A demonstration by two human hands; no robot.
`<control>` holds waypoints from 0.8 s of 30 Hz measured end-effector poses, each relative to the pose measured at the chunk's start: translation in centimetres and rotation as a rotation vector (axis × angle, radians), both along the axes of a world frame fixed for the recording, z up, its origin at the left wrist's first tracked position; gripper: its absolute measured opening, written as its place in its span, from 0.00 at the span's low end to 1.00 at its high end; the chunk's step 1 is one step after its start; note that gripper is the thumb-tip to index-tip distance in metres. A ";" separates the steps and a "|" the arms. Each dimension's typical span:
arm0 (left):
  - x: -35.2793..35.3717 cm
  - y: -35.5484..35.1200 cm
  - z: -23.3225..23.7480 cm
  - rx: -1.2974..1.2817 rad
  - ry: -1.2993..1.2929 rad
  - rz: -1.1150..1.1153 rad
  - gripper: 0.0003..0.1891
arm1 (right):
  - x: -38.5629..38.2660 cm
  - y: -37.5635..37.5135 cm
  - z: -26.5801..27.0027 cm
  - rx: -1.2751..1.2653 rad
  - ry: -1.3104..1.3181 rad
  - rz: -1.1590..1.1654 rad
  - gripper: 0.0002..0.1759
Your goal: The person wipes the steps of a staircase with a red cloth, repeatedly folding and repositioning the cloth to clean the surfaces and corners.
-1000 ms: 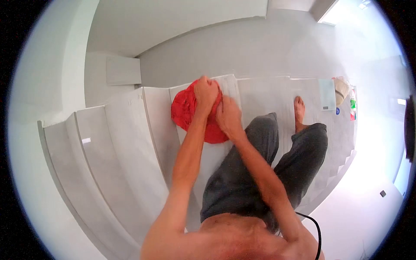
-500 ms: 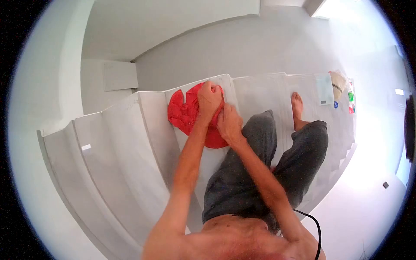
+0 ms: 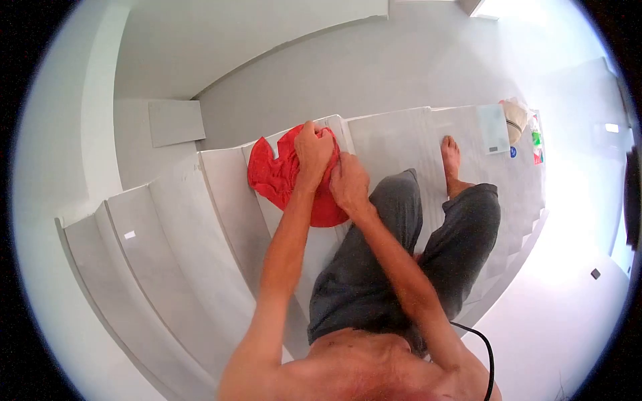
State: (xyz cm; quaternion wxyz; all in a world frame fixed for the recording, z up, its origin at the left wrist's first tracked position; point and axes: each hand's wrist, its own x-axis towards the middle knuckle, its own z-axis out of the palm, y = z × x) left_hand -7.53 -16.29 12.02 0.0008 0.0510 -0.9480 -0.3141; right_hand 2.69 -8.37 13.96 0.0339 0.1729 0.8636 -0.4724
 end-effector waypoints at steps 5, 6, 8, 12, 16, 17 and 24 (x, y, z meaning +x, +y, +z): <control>-1.7 1.2 -0.4 -0.053 0.010 0.080 0.09 | -0.8 0.2 -0.2 0.018 -0.021 0.010 0.12; -2.2 1.2 -0.4 -0.038 -0.006 0.087 0.09 | -1.1 0.2 -0.2 0.019 -0.012 0.004 0.12; -2.1 0.6 -0.2 -0.065 -0.005 0.055 0.09 | -0.9 -0.2 0.2 0.013 0.004 0.005 0.11; -0.9 -0.3 -0.7 -0.062 0.050 0.002 0.09 | -0.4 -0.2 0.0 -0.015 0.037 0.014 0.08; -1.7 0.1 -0.4 -0.030 0.077 0.004 0.09 | -0.3 -0.4 0.2 -0.033 0.051 -0.013 0.08; -2.0 0.1 -0.3 -0.045 0.091 0.003 0.09 | -0.5 -0.5 0.4 -0.038 0.065 -0.019 0.08; 0.2 -0.6 -1.0 -0.005 0.019 -0.030 0.07 | -0.1 -0.5 0.2 0.001 -0.009 0.015 0.09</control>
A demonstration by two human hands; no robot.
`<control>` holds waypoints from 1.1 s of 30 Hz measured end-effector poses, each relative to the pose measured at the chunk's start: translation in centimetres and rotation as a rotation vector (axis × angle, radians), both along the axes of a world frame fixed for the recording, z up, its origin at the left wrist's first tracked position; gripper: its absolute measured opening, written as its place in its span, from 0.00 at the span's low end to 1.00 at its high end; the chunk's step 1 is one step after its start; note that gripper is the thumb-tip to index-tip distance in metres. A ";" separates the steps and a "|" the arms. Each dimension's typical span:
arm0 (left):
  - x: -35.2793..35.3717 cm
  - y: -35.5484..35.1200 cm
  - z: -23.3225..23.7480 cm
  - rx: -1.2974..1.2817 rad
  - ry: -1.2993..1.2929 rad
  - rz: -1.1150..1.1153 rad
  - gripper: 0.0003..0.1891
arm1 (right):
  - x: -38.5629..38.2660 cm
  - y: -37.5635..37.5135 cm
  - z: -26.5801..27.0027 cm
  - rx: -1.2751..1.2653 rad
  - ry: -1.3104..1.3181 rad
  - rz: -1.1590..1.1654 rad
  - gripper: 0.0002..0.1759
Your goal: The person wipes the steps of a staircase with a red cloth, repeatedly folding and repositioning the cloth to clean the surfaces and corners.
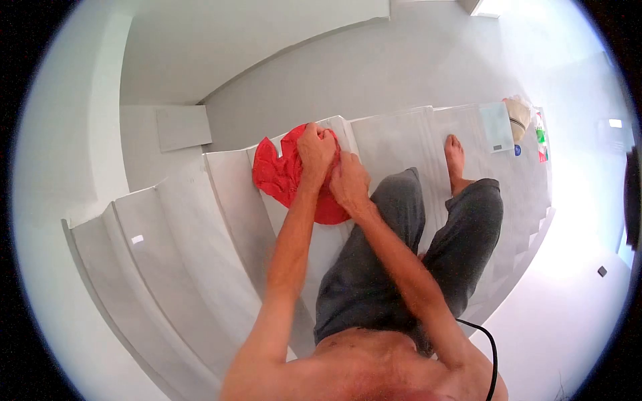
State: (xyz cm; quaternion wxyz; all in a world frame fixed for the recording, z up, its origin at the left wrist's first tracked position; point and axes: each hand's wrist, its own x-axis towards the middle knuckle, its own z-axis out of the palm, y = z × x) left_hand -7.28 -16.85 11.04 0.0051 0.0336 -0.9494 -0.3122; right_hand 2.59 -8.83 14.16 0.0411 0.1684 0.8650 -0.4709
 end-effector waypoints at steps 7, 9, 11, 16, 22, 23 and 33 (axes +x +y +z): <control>-2.1 1.1 1.0 -0.058 0.026 0.015 0.08 | -1.2 0.0 0.3 -0.005 0.067 -0.066 0.09; -2.3 1.0 0.8 -0.013 0.050 0.002 0.08 | -1.0 0.6 -0.1 0.016 -0.023 0.024 0.11; -0.1 0.5 0.4 0.044 0.039 0.000 0.08 | 0.1 0.0 0.2 0.015 -0.078 0.046 0.11; -2.5 1.4 0.8 -0.033 0.040 0.038 0.08 | -0.3 -0.2 -0.7 -0.013 0.106 -0.050 0.08; -0.9 1.0 1.1 -0.008 0.016 0.014 0.08 | -0.5 0.5 -1.1 0.069 0.026 0.035 0.09; 0.2 0.6 1.3 0.012 -0.035 0.012 0.08 | 0.0 0.4 -1.0 0.078 -0.018 0.057 0.09; -3.4 1.1 -0.1 -0.099 0.075 0.085 0.11 | -1.4 0.1 -0.3 0.107 0.031 0.011 0.10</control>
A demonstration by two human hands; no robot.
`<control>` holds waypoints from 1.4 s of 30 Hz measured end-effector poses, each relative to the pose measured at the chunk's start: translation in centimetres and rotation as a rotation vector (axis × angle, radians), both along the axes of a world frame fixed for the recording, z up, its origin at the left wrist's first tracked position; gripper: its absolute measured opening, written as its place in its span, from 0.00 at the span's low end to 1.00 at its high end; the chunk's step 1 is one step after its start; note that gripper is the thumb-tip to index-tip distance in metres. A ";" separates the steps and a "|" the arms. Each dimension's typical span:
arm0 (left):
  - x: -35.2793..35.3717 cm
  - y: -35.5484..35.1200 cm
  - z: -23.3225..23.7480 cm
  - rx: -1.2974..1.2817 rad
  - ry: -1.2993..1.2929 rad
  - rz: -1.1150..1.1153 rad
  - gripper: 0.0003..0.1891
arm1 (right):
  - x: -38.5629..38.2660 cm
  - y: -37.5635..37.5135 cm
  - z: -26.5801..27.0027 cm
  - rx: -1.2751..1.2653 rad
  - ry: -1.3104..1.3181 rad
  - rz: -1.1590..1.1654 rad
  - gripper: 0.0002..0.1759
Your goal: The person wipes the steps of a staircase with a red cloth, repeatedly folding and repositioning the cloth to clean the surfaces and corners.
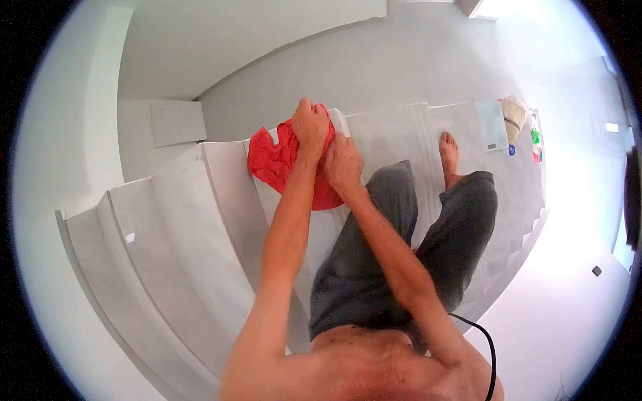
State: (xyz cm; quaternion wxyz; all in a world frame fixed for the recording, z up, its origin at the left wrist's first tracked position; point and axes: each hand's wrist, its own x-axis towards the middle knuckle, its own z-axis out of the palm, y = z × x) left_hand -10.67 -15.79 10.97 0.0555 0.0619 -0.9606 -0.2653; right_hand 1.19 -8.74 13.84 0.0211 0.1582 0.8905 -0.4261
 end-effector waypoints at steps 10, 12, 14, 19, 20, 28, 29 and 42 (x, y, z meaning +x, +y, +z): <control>18.6 -10.6 2.0 0.170 0.047 0.325 0.10 | 8.7 -5.7 1.3 0.094 -0.056 0.679 0.12; 19.2 -11.2 3.0 0.166 0.059 0.357 0.10 | 8.3 -5.9 1.5 0.151 -0.064 0.715 0.13; 19.3 -10.5 4.1 0.212 0.043 0.327 0.09 | 7.6 -5.7 1.6 0.184 -0.060 0.699 0.13; 19.6 -9.6 5.0 0.241 0.037 0.252 0.09 | 6.7 -5.5 0.1 0.191 -0.061 0.552 0.11; 19.6 -10.0 4.2 0.270 0.008 0.294 0.09 | 6.8 -5.5 -0.1 0.144 -0.075 0.547 0.11; 19.7 -10.9 3.9 0.333 0.023 0.433 0.09 | 5.8 -5.7 1.3 -0.050 -0.002 0.537 0.12; 20.3 -11.2 3.7 0.273 0.062 0.402 0.09 | 5.8 -5.8 1.0 0.017 0.009 0.568 0.11; 19.0 -12.2 3.9 0.148 0.008 0.338 0.11 | 2.6 -8.5 3.0 0.279 0.048 0.600 0.13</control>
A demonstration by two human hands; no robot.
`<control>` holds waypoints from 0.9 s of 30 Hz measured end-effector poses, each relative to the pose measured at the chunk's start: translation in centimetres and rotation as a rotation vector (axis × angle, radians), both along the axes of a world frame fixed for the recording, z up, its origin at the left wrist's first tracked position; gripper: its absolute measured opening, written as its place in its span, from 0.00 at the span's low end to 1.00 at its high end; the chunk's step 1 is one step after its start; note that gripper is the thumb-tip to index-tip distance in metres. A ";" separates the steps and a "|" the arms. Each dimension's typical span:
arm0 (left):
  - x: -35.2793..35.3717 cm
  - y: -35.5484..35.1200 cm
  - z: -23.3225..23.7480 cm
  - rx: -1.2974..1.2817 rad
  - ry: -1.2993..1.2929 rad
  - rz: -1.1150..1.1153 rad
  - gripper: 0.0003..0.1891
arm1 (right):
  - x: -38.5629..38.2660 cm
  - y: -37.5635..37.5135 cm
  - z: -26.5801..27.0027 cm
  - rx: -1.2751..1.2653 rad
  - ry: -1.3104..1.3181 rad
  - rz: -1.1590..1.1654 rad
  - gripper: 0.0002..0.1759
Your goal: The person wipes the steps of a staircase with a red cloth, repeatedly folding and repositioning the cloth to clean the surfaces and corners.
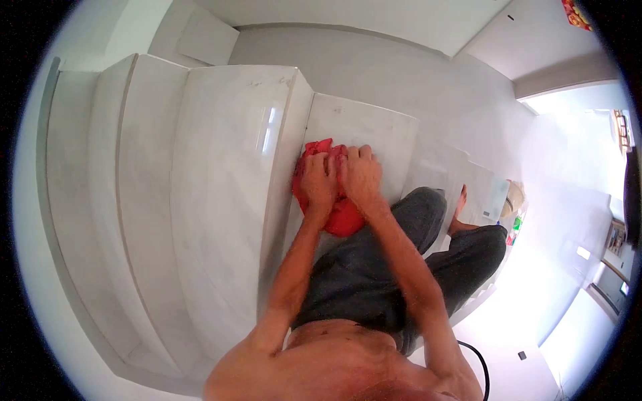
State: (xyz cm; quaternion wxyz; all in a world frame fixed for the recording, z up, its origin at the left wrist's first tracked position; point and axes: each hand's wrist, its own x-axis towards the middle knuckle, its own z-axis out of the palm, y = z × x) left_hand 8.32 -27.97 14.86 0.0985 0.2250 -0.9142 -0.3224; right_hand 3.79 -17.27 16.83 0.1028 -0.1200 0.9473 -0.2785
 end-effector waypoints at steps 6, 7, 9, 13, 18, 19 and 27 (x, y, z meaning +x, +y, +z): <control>1.8 -0.2 0.1 0.050 0.085 -0.011 0.10 | 0.3 -0.3 0.2 0.064 0.019 0.121 0.10; 2.9 0.0 0.2 -0.008 0.130 -0.032 0.11 | 0.5 -0.3 0.4 0.106 -0.002 0.164 0.10; 4.5 0.4 0.0 -0.122 0.222 -0.070 0.13 | 0.3 -0.3 -0.2 0.081 0.008 0.147 0.09; 3.1 -0.1 -0.7 -0.181 0.225 -0.082 0.16 | -1.3 -1.1 -1.8 0.145 0.006 0.133 0.18; -2.3 -0.3 -1.4 -0.198 0.190 -0.065 0.11 | -5.3 -1.8 -1.6 0.141 0.005 0.011 0.16; -3.0 -0.3 -1.3 -0.211 0.188 -0.058 0.09 | -6.1 -1.9 -1.6 0.150 0.010 0.006 0.15; -5.5 -0.7 -1.4 -0.244 0.117 -0.062 0.09 | -8.8 -2.2 -1.5 0.180 -0.003 0.028 0.10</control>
